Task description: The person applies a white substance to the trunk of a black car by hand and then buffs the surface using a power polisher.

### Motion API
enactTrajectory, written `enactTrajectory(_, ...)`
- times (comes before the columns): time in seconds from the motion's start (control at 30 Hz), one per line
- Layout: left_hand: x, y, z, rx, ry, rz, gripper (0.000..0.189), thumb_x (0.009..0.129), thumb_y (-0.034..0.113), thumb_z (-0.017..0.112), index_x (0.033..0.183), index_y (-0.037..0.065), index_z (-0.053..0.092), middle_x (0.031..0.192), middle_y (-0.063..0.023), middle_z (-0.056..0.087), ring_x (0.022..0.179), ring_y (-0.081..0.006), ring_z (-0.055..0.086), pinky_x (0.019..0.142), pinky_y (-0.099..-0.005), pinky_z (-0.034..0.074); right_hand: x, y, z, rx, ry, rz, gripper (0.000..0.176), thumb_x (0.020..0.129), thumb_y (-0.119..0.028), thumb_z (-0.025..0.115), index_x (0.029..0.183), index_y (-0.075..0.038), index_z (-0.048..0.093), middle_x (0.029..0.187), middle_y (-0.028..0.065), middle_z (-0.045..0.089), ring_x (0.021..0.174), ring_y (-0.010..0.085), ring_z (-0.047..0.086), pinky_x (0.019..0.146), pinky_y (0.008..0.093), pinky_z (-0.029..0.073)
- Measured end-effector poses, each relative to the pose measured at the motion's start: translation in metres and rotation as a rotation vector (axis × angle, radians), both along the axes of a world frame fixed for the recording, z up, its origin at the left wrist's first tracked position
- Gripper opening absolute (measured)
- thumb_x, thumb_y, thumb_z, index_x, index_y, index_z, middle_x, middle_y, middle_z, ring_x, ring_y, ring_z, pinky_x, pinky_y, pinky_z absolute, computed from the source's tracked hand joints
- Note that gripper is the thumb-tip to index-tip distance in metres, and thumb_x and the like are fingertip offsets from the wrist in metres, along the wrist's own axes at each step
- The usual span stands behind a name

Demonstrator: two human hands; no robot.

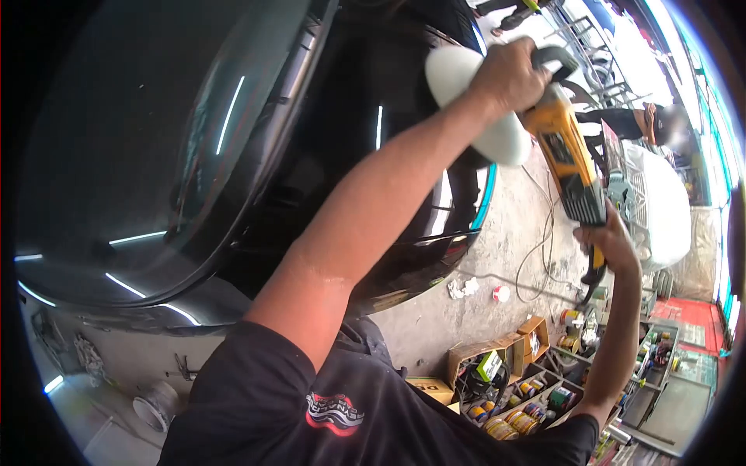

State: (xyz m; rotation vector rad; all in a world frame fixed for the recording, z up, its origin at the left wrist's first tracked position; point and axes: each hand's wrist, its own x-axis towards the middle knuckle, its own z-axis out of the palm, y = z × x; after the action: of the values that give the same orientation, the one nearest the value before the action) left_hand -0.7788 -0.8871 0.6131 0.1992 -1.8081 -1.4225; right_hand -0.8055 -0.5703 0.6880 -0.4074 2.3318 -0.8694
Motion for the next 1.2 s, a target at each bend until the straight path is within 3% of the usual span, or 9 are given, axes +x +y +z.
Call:
enactTrajectory(0.07,-0.014,-0.011,0.004,-0.098,-0.011,0.037,0.031,0.084,0.021,0.074,0.100,-0.005,0.070,0.093,-0.0258,0.074,0.092,-0.0382,0.074,0.086,-0.0429,0.058,-0.020,-0.008,0.000,0.002,-0.020,0.066,0.058,0.077,0.002,0.077,0.130,-0.002,0.055,0.084,0.0008,0.064,0.064,0.0089,0.058,0.057,0.0259,0.047)
enactTrajectory(0.23,-0.019,-0.006,-0.002,-0.110,-0.048,0.058,0.030,0.085,0.023,0.075,0.102,-0.002,0.070,0.092,-0.0242,0.074,0.092,-0.0381,0.074,0.085,-0.0426,0.057,-0.010,-0.001,-0.002,0.009,-0.004,0.019,0.064,0.076,-0.002,0.082,0.133,0.001,0.053,0.082,0.0031,0.065,0.061,0.0100,0.058,0.054,0.0258,0.047)
enactTrajectory(0.37,0.049,0.035,0.008,-0.039,-0.043,-0.030,0.025,0.088,0.022,0.075,0.103,0.001,0.071,0.088,-0.0214,0.075,0.085,-0.0342,0.075,0.080,-0.0419,0.057,0.054,0.024,0.007,0.007,0.066,0.017,0.072,0.071,0.005,0.082,0.137,-0.001,0.055,0.105,0.0022,0.067,0.090,0.0118,0.061,0.078,0.0270,0.050)
enactTrajectory(0.5,0.124,0.081,0.012,0.018,-0.094,-0.175,0.026,0.091,0.017,0.073,0.110,0.000,0.068,0.082,-0.0224,0.073,0.074,-0.0339,0.075,0.072,-0.0416,0.058,0.119,0.085,0.001,0.094,0.015,-0.076,0.081,0.069,0.001,0.085,0.141,-0.002,0.049,0.105,0.0040,0.067,0.084,0.0130,0.061,0.067,0.0272,0.051)
enactTrajectory(0.6,0.180,0.112,0.009,0.023,-0.108,-0.242,0.022,0.091,0.014,0.071,0.101,-0.002,0.060,0.076,-0.0224,0.069,0.071,-0.0369,0.072,0.068,-0.0462,0.054,0.178,0.117,-0.003,0.095,0.089,-0.016,0.077,0.064,-0.001,0.089,0.131,-0.002,0.052,0.101,0.0043,0.066,0.083,0.0142,0.061,0.067,0.0287,0.051)
enactTrajectory(0.7,0.234,0.141,0.005,0.030,-0.039,-0.264,0.023,0.091,0.011,0.071,0.099,-0.001,0.053,0.080,-0.0242,0.065,0.072,-0.0436,0.069,0.067,-0.0505,0.052,0.232,0.143,-0.002,0.074,-0.015,-0.073,0.078,0.062,0.000,0.089,0.131,-0.002,0.052,0.103,0.0049,0.067,0.088,0.0146,0.062,0.074,0.0293,0.053)
enactTrajectory(0.8,0.289,0.155,0.009,0.106,-0.139,-0.400,0.024,0.093,0.011,0.071,0.102,0.000,0.052,0.079,-0.0222,0.066,0.074,-0.0431,0.070,0.062,-0.0478,0.051,0.278,0.163,-0.003,0.041,-0.012,-0.080,0.083,0.060,-0.005,0.092,0.133,-0.001,0.053,0.112,0.0076,0.069,0.100,0.0173,0.065,0.091,0.0324,0.052)
enactTrajectory(0.9,0.327,0.168,0.000,0.131,-0.137,-0.428,0.023,0.093,0.010,0.071,0.103,0.001,0.051,0.078,-0.0212,0.066,0.075,-0.0420,0.071,0.061,-0.0463,0.051,0.308,0.169,0.009,0.106,-0.028,-0.073,0.089,0.057,-0.013,0.096,0.134,-0.002,0.053,0.115,0.0095,0.070,0.104,0.0190,0.064,0.095,0.0348,0.050)
enactTrajectory(1.2,0.322,0.137,0.005,0.156,-0.041,-0.320,0.022,0.093,0.009,0.070,0.103,0.001,0.051,0.079,-0.0225,0.065,0.072,-0.0425,0.069,0.061,-0.0464,0.051,0.288,0.139,0.025,0.241,0.043,-0.020,0.098,0.054,-0.014,0.101,0.137,0.000,0.051,0.117,0.0108,0.071,0.107,0.0195,0.065,0.095,0.0357,0.051)
